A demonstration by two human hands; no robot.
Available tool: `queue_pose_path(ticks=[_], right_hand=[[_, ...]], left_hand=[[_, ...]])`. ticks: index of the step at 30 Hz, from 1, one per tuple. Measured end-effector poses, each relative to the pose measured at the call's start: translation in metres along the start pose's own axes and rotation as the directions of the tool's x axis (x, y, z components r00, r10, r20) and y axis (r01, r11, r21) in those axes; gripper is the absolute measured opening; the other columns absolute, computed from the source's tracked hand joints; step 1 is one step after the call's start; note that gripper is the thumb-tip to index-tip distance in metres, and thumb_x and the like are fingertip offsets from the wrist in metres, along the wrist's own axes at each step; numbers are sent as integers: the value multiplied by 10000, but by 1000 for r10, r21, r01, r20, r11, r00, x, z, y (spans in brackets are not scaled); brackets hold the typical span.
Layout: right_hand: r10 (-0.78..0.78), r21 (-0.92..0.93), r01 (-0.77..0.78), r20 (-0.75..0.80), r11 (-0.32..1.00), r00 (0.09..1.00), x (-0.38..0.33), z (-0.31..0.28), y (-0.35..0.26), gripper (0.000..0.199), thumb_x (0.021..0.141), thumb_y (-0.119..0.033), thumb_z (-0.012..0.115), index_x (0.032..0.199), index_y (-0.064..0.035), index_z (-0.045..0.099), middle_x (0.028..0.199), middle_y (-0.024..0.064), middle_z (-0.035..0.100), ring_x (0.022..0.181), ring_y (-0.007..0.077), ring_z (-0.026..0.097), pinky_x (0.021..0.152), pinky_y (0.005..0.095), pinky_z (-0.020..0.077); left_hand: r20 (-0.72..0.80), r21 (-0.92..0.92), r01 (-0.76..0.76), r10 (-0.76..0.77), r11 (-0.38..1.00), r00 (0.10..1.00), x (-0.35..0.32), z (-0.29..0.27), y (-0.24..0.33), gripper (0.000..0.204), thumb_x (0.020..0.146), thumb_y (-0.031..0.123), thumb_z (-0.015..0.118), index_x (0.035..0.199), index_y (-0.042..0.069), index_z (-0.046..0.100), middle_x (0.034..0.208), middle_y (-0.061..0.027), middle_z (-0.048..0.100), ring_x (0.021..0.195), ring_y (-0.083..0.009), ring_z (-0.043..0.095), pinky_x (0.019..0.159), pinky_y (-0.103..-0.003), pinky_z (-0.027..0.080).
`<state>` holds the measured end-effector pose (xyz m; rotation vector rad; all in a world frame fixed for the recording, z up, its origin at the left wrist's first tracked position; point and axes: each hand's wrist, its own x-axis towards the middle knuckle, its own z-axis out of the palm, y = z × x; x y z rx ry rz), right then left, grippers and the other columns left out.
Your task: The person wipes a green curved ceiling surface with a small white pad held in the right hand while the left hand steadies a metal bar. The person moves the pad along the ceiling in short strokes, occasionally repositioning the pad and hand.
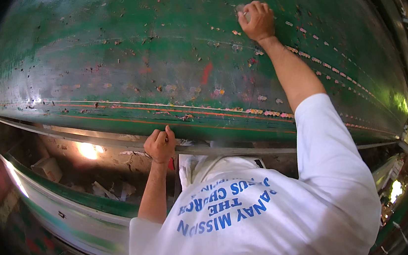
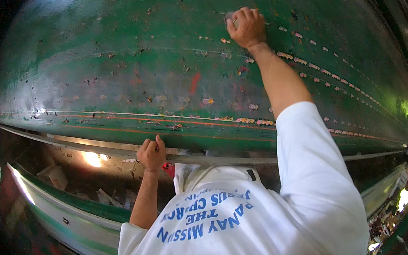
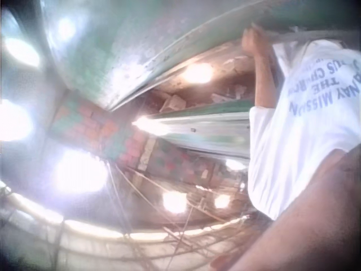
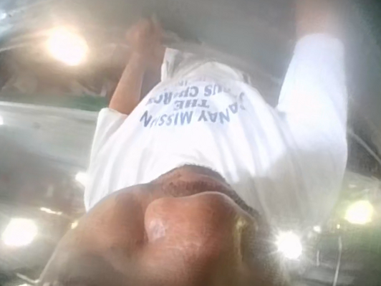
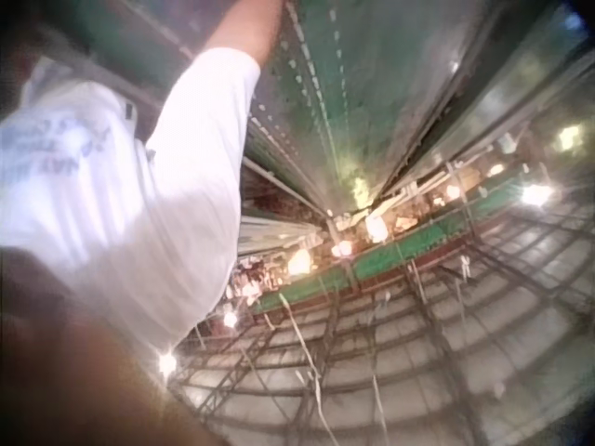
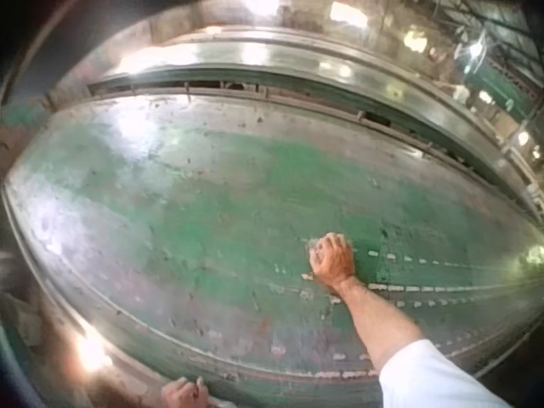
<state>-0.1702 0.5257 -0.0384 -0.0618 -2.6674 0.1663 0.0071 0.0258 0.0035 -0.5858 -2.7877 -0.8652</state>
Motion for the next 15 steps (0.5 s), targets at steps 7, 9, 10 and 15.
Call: queue_pose_path(ticks=[7,9,10,15], right_hand=[[-43,19,43,-9,999,999,9,4,1,207,939,-353,748,999,-169,672,1074,36,640,1064,312,630,875,517,499],[-77,59,77,-12,995,997,-3,0,-10,205,947,-355,743,994,-167,676,1073,41,642,1054,315,635,868,519,502],[-88,82,88,-14,993,996,-8,-2,-13,207,952,-360,738,992,-166,678,1073,43,644,1049,317,638,864,521,503],[79,-2,-79,-22,997,997,10,7,-5,229,962,-386,719,1001,-163,686,1076,52,656,1049,318,645,862,532,508]], left_hand=[[-27,17,67,-67,998,997,-3,1,1,432,924,91,786,619,110,480,610,-67,473,495,-305,512,466,-427,386],[-26,50,54,-53,997,998,-3,0,1,428,922,94,788,620,112,485,612,-70,470,494,-309,510,467,-430,387],[-25,67,47,-45,997,999,-5,0,2,427,921,95,789,621,113,487,614,-71,468,494,-311,509,467,-431,387],[-28,72,44,-42,996,999,-2,2,3,425,935,123,781,622,114,495,624,-80,471,500,-323,515,470,-441,395]])
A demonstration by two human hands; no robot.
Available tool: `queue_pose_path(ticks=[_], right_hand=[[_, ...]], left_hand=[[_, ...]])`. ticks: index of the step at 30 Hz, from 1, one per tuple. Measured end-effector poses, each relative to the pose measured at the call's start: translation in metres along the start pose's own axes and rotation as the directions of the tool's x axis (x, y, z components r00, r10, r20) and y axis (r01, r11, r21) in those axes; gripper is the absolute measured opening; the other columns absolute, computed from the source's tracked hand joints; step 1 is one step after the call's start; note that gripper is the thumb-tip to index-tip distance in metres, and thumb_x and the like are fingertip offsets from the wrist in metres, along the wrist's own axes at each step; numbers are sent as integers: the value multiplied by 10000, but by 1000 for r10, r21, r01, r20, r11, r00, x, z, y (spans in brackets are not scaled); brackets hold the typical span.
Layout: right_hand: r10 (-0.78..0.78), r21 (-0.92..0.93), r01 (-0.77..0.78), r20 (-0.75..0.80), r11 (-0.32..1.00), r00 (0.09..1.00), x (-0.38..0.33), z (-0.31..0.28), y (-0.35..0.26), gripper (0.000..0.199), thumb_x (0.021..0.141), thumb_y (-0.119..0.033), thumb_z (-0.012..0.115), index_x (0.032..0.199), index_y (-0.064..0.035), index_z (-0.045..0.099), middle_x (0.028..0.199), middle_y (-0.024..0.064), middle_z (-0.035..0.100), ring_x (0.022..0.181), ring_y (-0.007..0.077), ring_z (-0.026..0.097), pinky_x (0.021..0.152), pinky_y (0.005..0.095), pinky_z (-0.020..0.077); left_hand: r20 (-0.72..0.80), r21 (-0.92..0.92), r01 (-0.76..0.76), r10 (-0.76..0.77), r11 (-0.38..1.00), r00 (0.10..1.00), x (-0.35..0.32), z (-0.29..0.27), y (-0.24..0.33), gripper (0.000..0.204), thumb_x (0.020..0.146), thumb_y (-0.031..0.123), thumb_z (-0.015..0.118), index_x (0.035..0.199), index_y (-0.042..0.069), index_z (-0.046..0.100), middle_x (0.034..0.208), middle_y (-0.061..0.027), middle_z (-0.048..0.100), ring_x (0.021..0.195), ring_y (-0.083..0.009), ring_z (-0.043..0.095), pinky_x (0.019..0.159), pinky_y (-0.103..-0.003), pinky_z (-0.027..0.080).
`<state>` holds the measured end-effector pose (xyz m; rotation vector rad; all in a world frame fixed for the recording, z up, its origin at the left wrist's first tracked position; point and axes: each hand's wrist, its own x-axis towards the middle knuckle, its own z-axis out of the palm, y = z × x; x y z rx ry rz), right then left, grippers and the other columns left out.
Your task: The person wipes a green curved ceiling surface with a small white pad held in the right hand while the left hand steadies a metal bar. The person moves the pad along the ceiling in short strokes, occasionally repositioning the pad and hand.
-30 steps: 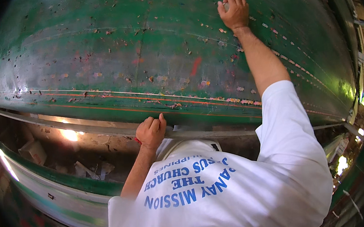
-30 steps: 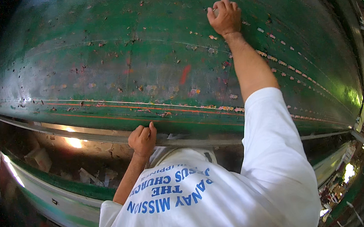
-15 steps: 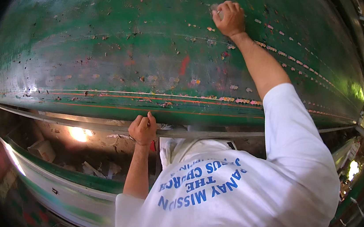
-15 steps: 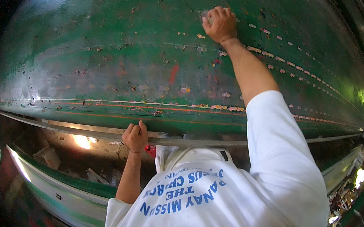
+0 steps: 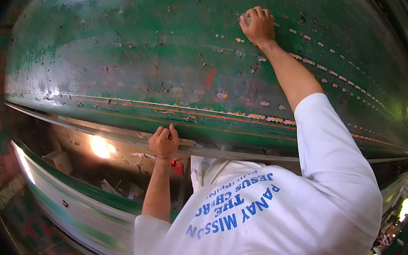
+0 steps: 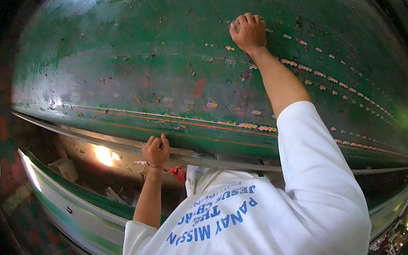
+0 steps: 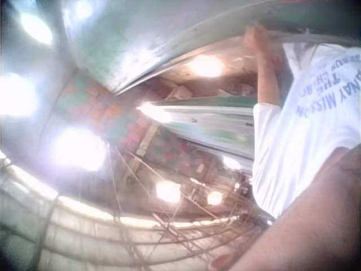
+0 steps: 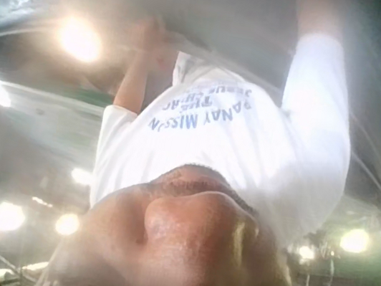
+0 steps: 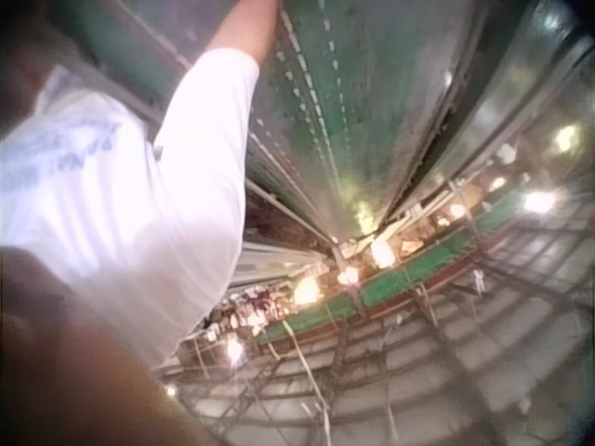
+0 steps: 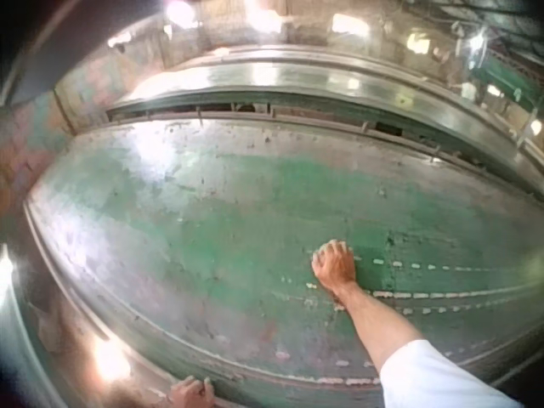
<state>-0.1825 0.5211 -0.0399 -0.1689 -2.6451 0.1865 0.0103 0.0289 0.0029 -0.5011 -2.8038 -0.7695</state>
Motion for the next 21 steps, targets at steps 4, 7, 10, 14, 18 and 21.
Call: queue_pose_path(ticks=[4,7,10,14,18,21], right_hand=[[129,-80,-132,-48,988,991,20,8,-13,237,956,-390,720,1005,-161,691,1064,55,656,1047,314,646,862,532,510],[90,13,-90,-13,996,996,4,8,-37,237,954,-392,720,998,-161,689,1059,54,653,1048,313,642,870,528,508],[34,90,-32,-20,995,999,-16,-4,-58,239,942,-381,746,979,-155,677,1054,49,646,1064,305,629,886,512,500],[16,169,-17,9,985,1000,-47,-20,-67,250,931,-365,778,975,-143,672,1057,47,640,1086,304,623,893,518,497],[44,241,-60,71,969,997,-83,-53,-72,234,921,-334,795,980,-144,671,1042,45,638,1056,310,623,912,495,487],[-26,221,13,57,975,998,-105,-69,-70,243,943,-343,790,1020,-128,707,1075,58,652,1090,317,626,944,489,486]], left_hand=[[22,31,9,-10,999,1000,2,0,1,427,950,164,771,624,110,502,637,-82,491,516,-335,539,480,-452,414],[46,57,14,-17,998,999,4,-1,2,420,956,192,767,630,110,514,648,-76,513,531,-346,557,492,-462,429],[50,68,47,-50,997,998,0,0,-2,409,964,226,758,637,116,538,662,-72,541,550,-358,578,503,-466,452],[57,94,61,-66,994,996,-3,0,-2,396,966,241,753,641,121,562,678,-74,567,572,-361,604,516,-472,483],[77,80,51,-57,996,995,0,-2,-1,386,969,247,748,650,118,574,692,-76,582,591,-364,619,529,-480,499],[98,70,49,-56,996,994,0,-5,0,377,972,242,745,660,111,580,708,-83,593,606,-369,628,540,-483,509]])
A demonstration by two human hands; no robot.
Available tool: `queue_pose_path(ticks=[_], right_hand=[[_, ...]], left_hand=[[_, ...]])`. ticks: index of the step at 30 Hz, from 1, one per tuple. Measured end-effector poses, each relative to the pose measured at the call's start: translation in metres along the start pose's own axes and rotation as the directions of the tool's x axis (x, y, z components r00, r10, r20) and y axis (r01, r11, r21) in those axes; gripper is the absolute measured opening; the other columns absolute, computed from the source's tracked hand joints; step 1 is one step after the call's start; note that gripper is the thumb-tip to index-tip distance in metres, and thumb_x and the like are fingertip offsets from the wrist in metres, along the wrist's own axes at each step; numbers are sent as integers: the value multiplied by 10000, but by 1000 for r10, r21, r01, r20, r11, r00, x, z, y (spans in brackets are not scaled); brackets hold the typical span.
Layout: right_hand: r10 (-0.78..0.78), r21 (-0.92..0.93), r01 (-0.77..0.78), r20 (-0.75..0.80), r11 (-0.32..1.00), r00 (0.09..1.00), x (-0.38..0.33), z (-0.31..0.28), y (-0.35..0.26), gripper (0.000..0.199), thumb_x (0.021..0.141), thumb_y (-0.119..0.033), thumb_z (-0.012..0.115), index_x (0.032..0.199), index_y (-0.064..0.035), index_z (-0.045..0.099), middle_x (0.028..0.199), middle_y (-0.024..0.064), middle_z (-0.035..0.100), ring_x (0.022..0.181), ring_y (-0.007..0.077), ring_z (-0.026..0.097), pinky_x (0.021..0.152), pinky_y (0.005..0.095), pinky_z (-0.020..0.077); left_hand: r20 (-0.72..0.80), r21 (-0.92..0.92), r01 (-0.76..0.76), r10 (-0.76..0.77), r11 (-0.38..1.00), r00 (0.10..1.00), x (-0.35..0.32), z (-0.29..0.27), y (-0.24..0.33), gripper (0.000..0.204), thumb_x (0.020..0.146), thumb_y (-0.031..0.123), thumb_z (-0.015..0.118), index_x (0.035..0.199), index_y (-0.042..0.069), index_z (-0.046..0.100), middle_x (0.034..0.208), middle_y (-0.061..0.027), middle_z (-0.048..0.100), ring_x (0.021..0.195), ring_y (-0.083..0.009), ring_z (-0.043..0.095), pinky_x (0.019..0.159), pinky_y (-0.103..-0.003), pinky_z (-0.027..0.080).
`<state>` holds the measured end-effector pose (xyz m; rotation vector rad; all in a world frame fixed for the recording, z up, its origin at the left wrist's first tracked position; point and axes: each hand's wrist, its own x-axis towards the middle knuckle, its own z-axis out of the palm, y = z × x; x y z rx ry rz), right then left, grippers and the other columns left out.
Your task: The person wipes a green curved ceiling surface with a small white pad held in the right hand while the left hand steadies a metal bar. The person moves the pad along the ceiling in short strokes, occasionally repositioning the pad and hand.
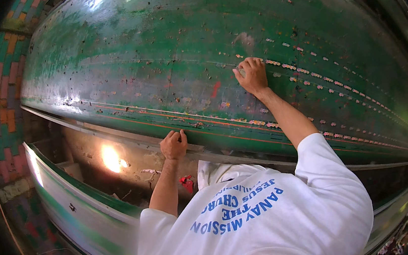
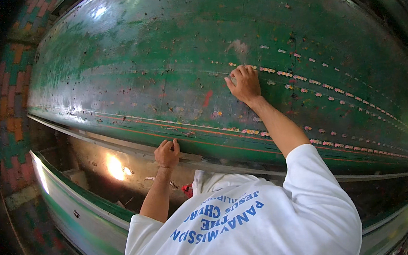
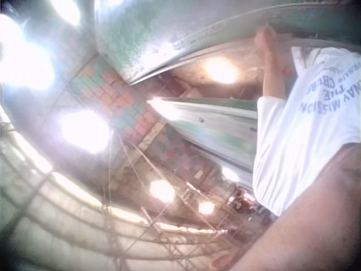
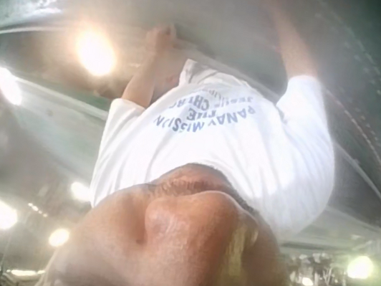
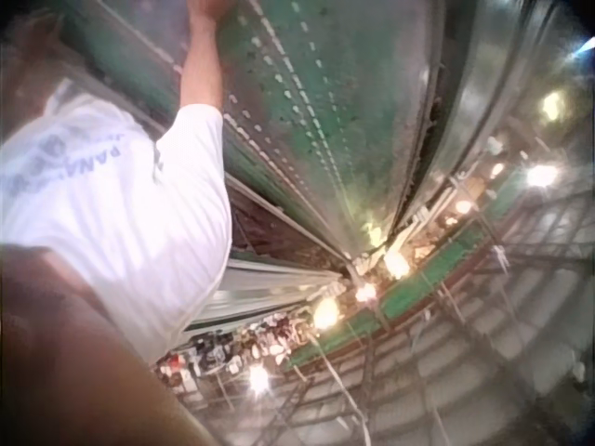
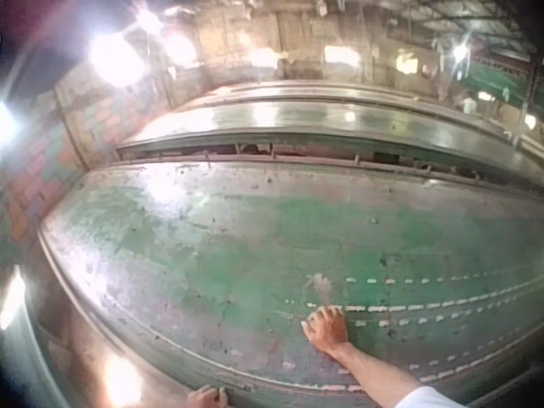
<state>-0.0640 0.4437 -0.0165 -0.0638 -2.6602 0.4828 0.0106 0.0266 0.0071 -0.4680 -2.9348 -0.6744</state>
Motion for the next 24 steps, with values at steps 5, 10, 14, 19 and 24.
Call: queue_pose_path(ticks=[5,10,14,19,24], right_hand=[[18,61,-12,-99,998,995,2,-7,13,250,936,-320,808,1055,-112,738,1085,71,682,1063,330,654,929,503,509],[113,-7,-113,91,994,989,24,-5,34,171,942,-298,800,988,-134,778,1052,73,717,1047,328,685,921,504,540],[110,-110,-83,272,990,956,56,-4,29,170,942,-292,799,971,-125,788,1040,92,727,1042,334,692,913,497,548],[-65,-281,159,318,946,946,81,2,24,191,966,-285,770,977,-95,788,1030,119,724,1041,342,697,910,491,555],[-43,-238,124,320,963,946,82,7,29,190,966,-261,773,964,-71,770,1031,123,720,1043,345,704,913,498,556]], left_hand=[[-12,11,4,-4,1000,1000,0,-1,2,366,976,231,739,668,102,587,728,-93,609,629,-372,643,554,-481,524],[-59,-25,-14,12,1000,998,0,-1,2,358,975,227,739,673,104,592,723,-88,611,628,-364,644,557,-479,528],[-62,-33,-1,-1,999,998,-1,-3,2,350,979,218,735,675,103,604,717,-83,612,629,-351,650,561,-468,533],[-91,-50,1,-5,999,996,0,-4,5,354,984,211,727,668,103,610,712,-77,612,633,-340,661,564,-453,537],[-115,-68,1,-9,998,993,-2,1,1,374,979,224,733,651,106,600,707,-73,608,610,-338,654,551,-459,532]])
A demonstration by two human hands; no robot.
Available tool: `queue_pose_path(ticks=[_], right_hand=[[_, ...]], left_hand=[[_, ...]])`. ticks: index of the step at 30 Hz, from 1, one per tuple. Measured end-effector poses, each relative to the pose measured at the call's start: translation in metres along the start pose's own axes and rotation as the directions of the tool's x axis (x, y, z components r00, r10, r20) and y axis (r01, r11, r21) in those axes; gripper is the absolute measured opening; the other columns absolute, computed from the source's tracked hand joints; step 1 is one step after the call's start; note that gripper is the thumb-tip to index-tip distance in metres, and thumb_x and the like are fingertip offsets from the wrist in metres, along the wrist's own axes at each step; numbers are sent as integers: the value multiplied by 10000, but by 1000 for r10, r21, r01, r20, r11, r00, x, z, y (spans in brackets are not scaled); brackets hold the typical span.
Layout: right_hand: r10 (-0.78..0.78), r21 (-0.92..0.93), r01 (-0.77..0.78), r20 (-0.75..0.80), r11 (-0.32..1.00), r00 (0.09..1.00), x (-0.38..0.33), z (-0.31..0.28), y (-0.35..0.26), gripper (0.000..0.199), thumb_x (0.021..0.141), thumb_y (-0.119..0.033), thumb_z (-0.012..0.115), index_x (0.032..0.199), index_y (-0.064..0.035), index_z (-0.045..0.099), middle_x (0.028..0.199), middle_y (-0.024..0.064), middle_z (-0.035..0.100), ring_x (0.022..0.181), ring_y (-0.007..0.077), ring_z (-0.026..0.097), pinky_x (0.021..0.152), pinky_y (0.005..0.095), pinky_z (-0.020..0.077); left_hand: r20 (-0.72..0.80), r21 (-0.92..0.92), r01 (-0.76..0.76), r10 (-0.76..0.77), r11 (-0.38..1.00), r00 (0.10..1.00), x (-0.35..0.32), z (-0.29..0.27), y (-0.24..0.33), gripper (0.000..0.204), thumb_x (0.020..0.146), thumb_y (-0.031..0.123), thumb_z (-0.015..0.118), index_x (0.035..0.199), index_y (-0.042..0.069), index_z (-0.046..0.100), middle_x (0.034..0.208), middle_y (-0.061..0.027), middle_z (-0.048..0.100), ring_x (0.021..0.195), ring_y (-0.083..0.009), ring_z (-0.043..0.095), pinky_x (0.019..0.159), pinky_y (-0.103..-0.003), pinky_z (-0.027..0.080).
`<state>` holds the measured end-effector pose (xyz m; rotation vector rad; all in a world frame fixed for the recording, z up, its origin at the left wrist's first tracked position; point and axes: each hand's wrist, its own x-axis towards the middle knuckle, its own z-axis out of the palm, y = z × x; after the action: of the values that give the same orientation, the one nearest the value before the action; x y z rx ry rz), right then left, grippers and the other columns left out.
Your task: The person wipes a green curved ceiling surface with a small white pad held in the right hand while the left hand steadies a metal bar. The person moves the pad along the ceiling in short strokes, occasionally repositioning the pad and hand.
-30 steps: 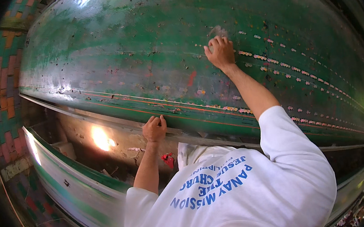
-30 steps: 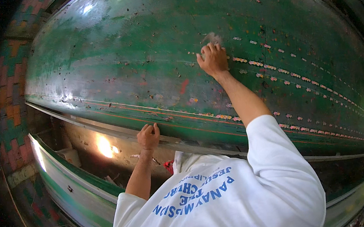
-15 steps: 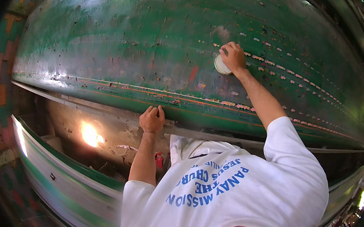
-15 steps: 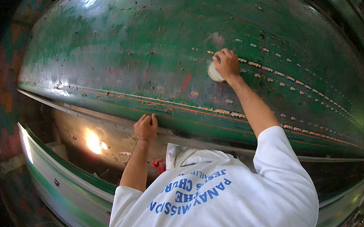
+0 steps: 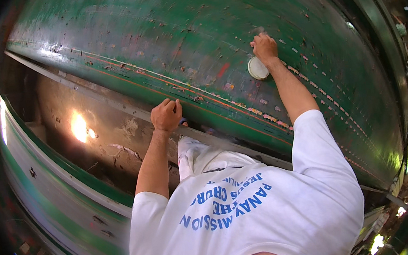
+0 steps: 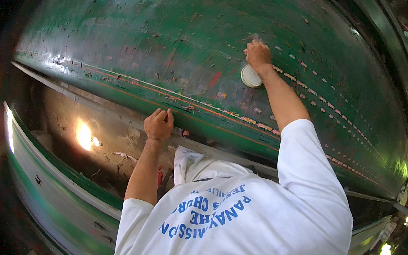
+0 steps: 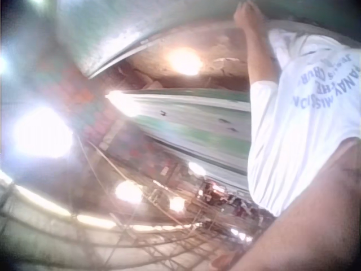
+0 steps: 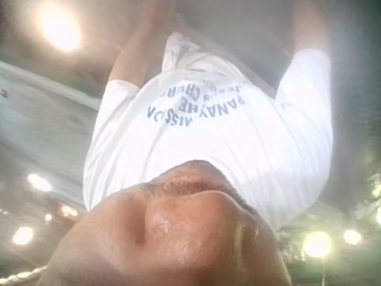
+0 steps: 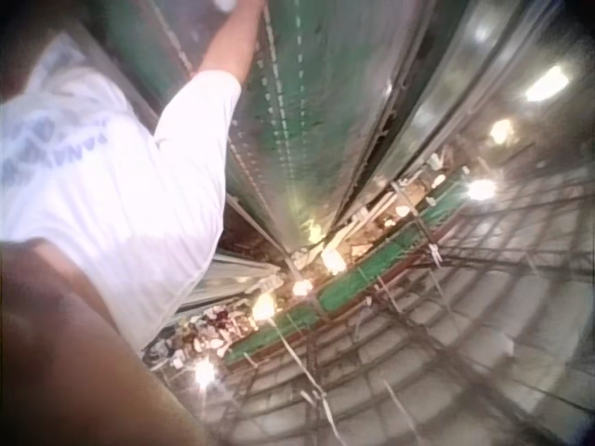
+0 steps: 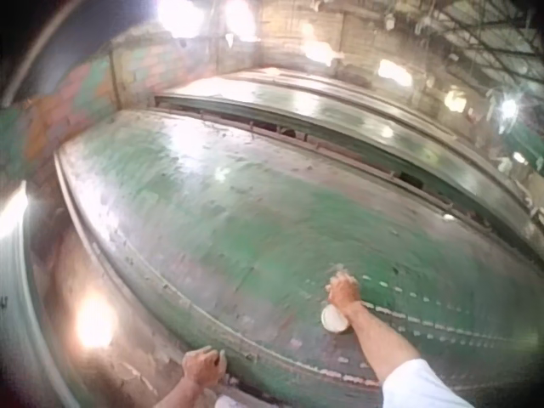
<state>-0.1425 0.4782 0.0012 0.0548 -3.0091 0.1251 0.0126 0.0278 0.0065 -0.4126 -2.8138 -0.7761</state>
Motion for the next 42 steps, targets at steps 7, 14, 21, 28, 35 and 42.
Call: queue_pose_path(ticks=[7,14,21,28,35,42], right_hand=[[-40,-81,36,-51,996,998,-10,-5,-4,205,952,-285,790,903,-89,751,996,101,708,1004,336,712,875,481,568],[-2,-110,-3,-45,994,999,0,6,-4,182,951,-259,779,963,-81,741,1045,114,708,1026,341,713,893,487,570],[21,-126,-25,-32,992,999,3,8,5,189,959,-266,772,967,-79,741,1043,122,716,1027,347,715,900,492,568],[24,-155,-5,120,988,992,4,-6,-6,187,988,-262,752,1032,-81,742,1059,133,735,1069,343,718,902,491,576],[40,-137,-31,63,990,997,7,1,1,234,972,-303,778,978,-69,763,1013,139,753,1014,366,741,874,492,588],[87,-112,-68,177,991,980,9,-16,-8,232,996,-286,760,976,-55,763,1006,160,762,1025,374,749,888,515,590]], left_hand=[[-9,-12,-15,15,1000,1000,-5,2,-5,381,976,237,737,646,111,596,694,-63,599,597,-331,651,542,-458,528],[4,1,-10,10,1000,1000,-3,1,-5,393,978,250,735,637,115,596,701,-62,600,602,-329,654,545,-464,529],[9,-6,4,-4,1000,1000,-2,3,-5,373,971,250,736,647,119,606,705,-63,598,610,-330,658,552,-466,535],[-23,5,-1,2,1000,1000,-4,0,-3,384,968,246,739,634,122,597,702,-62,601,602,-333,655,547,-460,533],[20,-16,6,-6,1000,1000,-2,3,-5,391,976,246,731,632,118,596,701,-61,603,600,-332,654,547,-468,529],[34,8,-1,0,1000,999,-3,2,-6,379,981,247,720,644,118,605,698,-62,601,605,-330,663,545,-460,539]])
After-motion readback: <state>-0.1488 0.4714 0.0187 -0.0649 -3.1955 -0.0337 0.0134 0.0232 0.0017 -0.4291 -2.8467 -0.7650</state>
